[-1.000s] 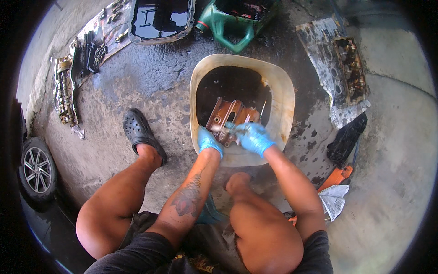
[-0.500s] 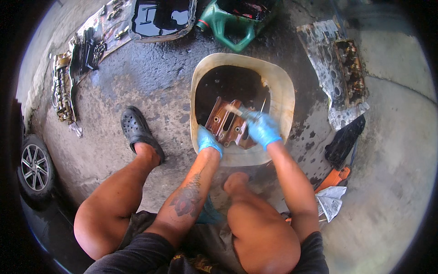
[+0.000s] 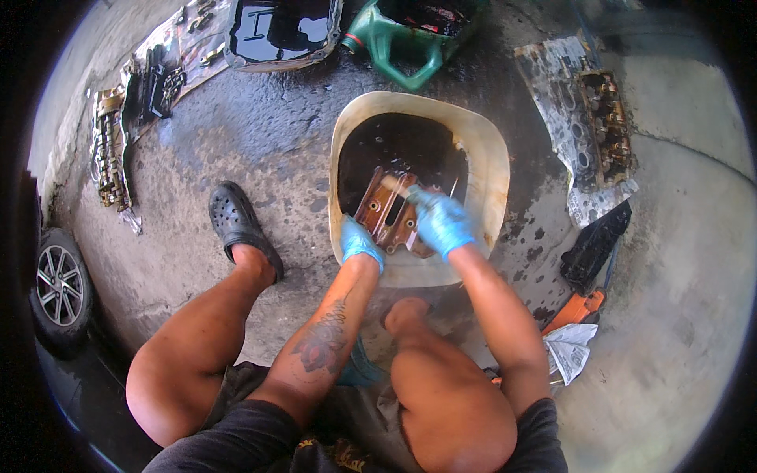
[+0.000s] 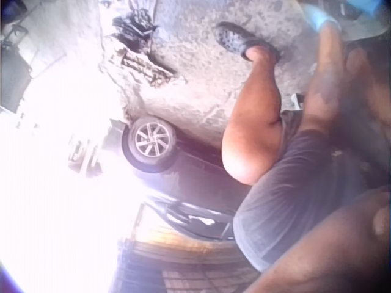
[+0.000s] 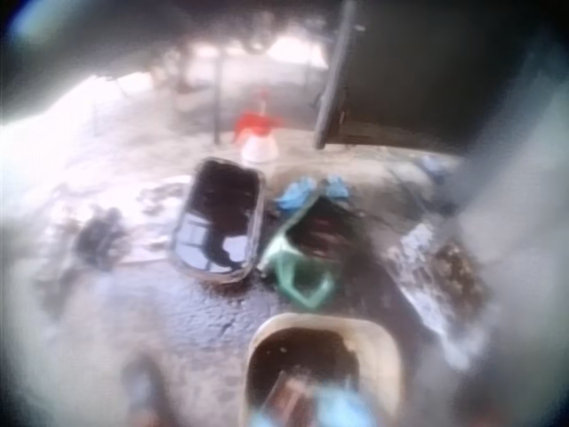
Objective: The person scrubs a metallic engine component submerged in a basin of dark liquid using a small brush. The person repeatedly dips and scrubs the part, turning it over to clean multiple surfaces.
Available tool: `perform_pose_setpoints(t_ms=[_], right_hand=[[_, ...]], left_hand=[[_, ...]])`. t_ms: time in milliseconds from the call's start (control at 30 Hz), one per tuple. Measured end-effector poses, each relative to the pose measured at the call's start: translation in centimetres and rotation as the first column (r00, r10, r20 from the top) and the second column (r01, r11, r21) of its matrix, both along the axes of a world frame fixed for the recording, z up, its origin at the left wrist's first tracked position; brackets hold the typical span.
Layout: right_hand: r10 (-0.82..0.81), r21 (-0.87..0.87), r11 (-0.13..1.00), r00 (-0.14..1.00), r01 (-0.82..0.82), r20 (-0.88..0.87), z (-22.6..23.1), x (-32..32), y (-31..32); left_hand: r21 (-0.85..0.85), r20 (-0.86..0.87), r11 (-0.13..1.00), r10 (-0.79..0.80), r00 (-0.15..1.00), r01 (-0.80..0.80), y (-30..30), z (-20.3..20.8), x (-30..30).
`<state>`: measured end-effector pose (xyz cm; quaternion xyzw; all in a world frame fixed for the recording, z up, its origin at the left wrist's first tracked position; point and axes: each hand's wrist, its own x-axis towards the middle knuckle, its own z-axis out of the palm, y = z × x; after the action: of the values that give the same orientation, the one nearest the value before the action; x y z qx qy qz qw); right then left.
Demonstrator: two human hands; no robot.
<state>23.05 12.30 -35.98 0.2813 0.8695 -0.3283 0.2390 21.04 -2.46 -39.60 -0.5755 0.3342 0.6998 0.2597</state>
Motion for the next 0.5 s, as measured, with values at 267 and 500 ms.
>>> perform_pose_setpoints(t_ms=[267,500], right_hand=[[0.247,0.077,0.968,0.961,-0.239,-0.12,0.3,1.0,-2.8],[0.295,0.032,0.955,0.945,-0.293,-0.142,-0.1,0.8,-2.3]], left_hand=[[-0.082,0.01,0.997,-0.007,1.0,0.008,-0.9,-4.3,1.6],[-0.08,0.06,0.996,0.033,0.998,-0.028,-0.3,-0.8,0.0]])
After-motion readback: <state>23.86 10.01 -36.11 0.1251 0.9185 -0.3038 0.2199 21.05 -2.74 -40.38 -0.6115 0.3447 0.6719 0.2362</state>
